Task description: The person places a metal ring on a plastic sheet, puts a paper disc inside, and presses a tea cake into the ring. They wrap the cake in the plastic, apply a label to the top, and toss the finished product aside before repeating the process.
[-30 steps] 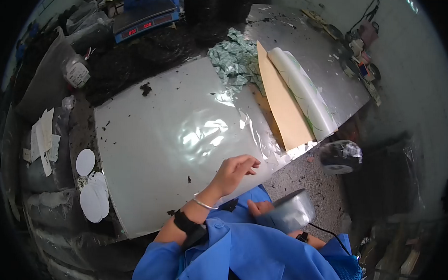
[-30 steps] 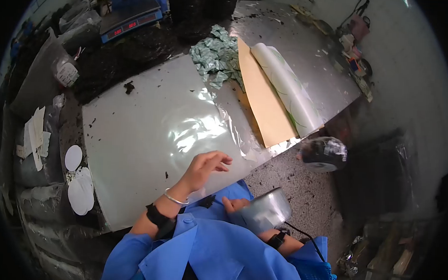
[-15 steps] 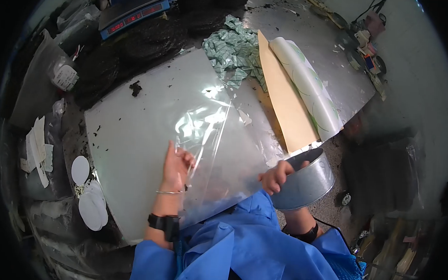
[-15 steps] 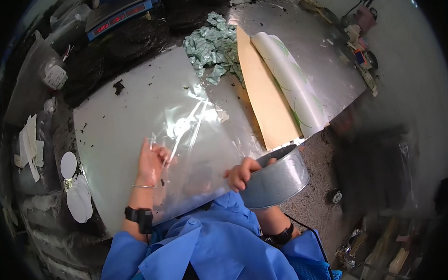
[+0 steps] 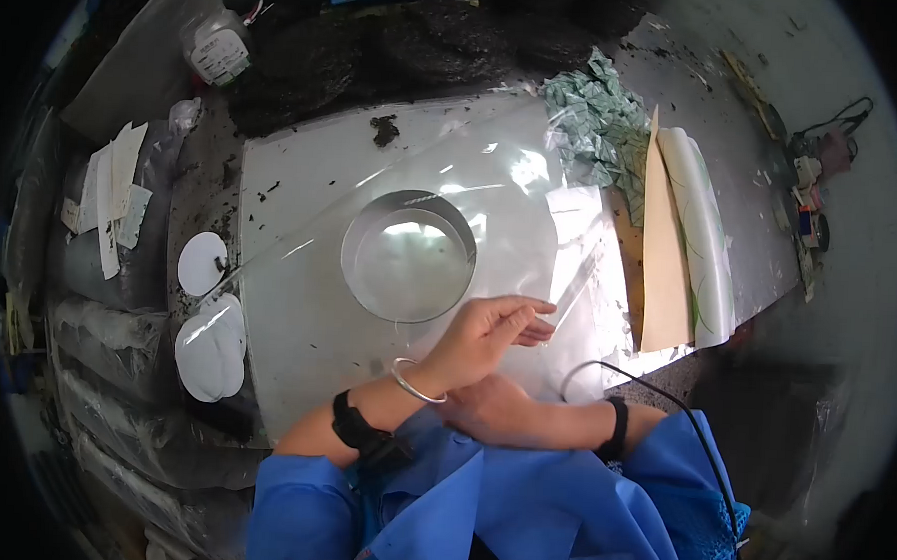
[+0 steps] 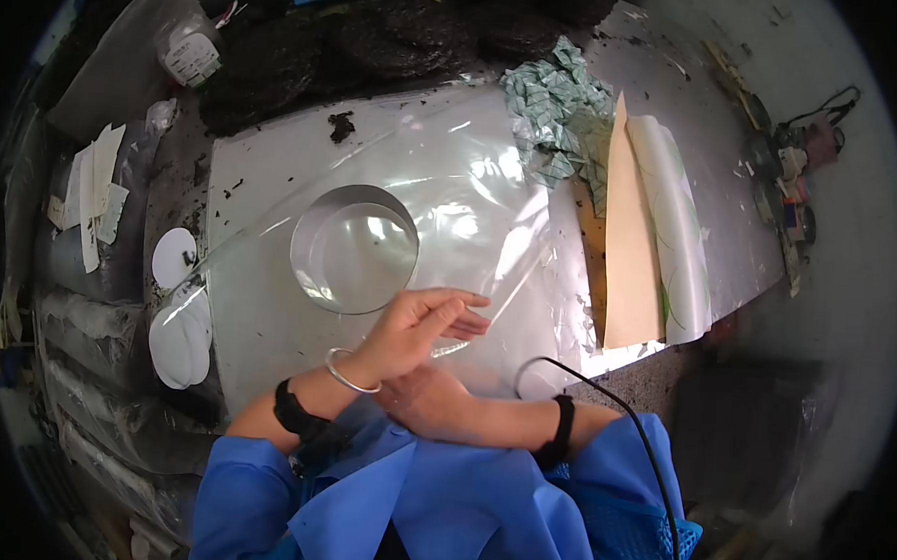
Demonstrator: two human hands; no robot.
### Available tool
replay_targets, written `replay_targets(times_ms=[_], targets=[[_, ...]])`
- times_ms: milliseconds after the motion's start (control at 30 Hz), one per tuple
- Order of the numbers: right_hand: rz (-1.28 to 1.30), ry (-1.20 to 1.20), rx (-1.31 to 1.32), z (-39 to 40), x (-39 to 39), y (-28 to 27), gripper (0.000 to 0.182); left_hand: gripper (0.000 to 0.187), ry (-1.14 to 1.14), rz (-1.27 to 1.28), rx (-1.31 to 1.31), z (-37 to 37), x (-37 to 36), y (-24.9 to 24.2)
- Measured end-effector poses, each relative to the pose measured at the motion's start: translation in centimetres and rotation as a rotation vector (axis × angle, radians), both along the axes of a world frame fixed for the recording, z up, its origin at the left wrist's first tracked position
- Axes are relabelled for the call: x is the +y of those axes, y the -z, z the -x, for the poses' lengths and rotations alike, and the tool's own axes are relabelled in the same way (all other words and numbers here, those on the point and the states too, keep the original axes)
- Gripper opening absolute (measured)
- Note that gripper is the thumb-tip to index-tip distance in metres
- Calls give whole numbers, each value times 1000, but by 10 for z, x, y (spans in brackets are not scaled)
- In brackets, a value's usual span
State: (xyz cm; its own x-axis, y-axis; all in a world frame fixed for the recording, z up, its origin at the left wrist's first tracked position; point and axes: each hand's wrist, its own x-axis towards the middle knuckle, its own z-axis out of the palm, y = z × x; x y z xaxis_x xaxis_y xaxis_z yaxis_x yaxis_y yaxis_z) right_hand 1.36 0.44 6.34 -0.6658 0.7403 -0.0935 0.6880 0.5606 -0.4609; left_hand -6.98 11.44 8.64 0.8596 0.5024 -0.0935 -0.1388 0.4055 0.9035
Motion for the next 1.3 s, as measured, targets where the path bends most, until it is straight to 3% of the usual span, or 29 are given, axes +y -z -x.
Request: replay_targets(times_ms=[33,100,167,200,233,267,300,333,367,400,433,500,533,600,667,733,767,833,900,933,967,1000,1067,1100,1167,1200,1267,1300], targets=[[129,-183,139,-7,-43,16,32,39,1,4,35,-5,-16,31],[395,-186,36,-16,-41,-5,27,37,-65,-321,185,-9,-51,93],[180,38,446,-41,-2,-36,26,40,-239,-865,-24,2,-49,80],[96,347,550,-51,6,-36,28,40,-205,-976,-171,7,-57,125],[18,654,648,-59,12,-35,32,36,-152,-493,54,38,-63,72],[-169,711,493,-61,20,-29,30,26,-252,-260,77,64,-64,43],[-360,760,351,-61,31,-16,28,21,-461,-561,169,97,-55,25],[-198,573,151,-76,25,11,33,16,-663,-874,274,131,-39,8],[-323,373,69,-84,22,25,31,9,-894,-1035,465,161,-19,-6],[-130,462,150,-87,28,14,26,5,-1138,-1168,661,190,9,-10],[73,543,217,-92,38,-5,21,9,-1286,-1044,827,220,39,-2],[-162,717,472,-95,88,-27,13,15,-1422,-981,1068,264,107,21],[-239,721,466,-95,122,-48,13,15,-1430,-992,1061,287,124,47],[-372,740,459,-101,197,-69,13,24,-932,-1534,1656,326,164,103],[-438,729,423,-120,270,-57,13,9,-764,-1372,1708,345,179,144],[-416,758,324,-139,322,-42,15,4,-809,-1445,1689,339,169,147],[-379,784,261,-142,347,-39,17,4,-948,-1543,1517,347,170,157],[-543,733,131,-142,390,-34,27,14,-1118,-1195,1420,348,166,145],[-665,677,59,-145,430,-16,57,21,-1261,-711,1342,347,169,136],[-661,673,50,-149,440,-9,57,18,-1292,-717,1324,339,170,126],[-545,661,-62,-150,447,-3,75,16,-1328,-727,1311,332,173,118],[-427,646,-166,-150,453,2,92,16,-1330,-724,1320,332,176,119],[-367,598,-212,-157,460,2,100,13,-1214,-1141,1319,339,180,124],[-311,555,-265,-161,460,1,107,17,-1117,-872,1430,350,180,121],[-275,496,-319,-167,459,-5,104,23,-1115,-565,1613,350,184,83],[-255,470,-356,-171,460,-4,101,23,-1134,-571,1618,344,177,63],[-257,436,-385,-169,465,3,97,28,-1528,-926,903,305,154,14],[-321,475,-484,-163,462,10,92,32,-1470,-962,836,277,138,-9]])
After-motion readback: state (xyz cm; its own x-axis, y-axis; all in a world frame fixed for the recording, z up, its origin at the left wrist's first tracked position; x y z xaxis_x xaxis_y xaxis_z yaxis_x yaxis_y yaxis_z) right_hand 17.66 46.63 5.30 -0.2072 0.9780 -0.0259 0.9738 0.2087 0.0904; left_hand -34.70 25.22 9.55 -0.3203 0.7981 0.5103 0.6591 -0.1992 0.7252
